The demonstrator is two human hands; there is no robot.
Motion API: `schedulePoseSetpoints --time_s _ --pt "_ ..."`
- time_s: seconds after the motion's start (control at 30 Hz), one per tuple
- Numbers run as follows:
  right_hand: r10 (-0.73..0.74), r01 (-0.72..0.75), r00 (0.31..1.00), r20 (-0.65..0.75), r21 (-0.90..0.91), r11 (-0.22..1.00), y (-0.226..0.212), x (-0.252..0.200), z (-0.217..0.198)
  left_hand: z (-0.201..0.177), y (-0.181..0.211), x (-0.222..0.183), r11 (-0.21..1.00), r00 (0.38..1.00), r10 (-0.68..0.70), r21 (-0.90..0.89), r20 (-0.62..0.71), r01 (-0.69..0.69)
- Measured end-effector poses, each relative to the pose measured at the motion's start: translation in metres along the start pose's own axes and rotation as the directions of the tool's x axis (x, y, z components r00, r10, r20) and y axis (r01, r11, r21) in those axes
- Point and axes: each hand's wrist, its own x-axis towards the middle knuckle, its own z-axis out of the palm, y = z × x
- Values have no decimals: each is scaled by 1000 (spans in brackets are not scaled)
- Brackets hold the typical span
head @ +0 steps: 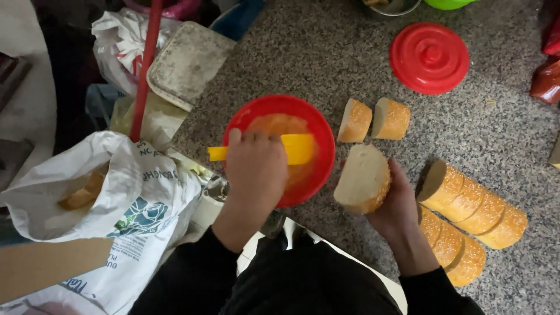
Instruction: Spreading a butter or sauce mixture onto slices of bread using a spatula in a bakery production area.
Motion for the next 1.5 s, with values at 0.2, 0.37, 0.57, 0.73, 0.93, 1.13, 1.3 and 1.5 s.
schedulePoseSetpoints --time_s 0.2,0.37,0.57,0.73,0.93,1.13,1.3,1.5 --pt "-19 16 1000 22 116 993 -2 5 -4 12 18 5 1000 1000 24 3 -4 -24" --pt "-10 5 997 79 66 998 1 11 -14 19 31 -1 998 987 22 56 -161 -13" --pt "-18 15 998 67 50 999 3 22 -24 15 24 3 998 1000 26 -54 -6 -26" --pt "-33 32 997 71 7 999 1 12 -14 21 14 3 999 989 -10 -52 -148 2" --pt "-30 29 996 79 17 999 4 22 -25 34 26 -1 1000 979 -17 -4 -205 17" --pt "-33 33 997 72 5 999 3 10 -18 29 23 0 998 997 -18 -59 -76 13" --pt "-33 33 997 67 -8 999 0 -4 -7 14 9 -14 967 991 -87 -246 -102 59" --pt "-110 108 990 83 28 994 -7 2 5 -12 -22 -20 961 826 59 -192 -561 -199"
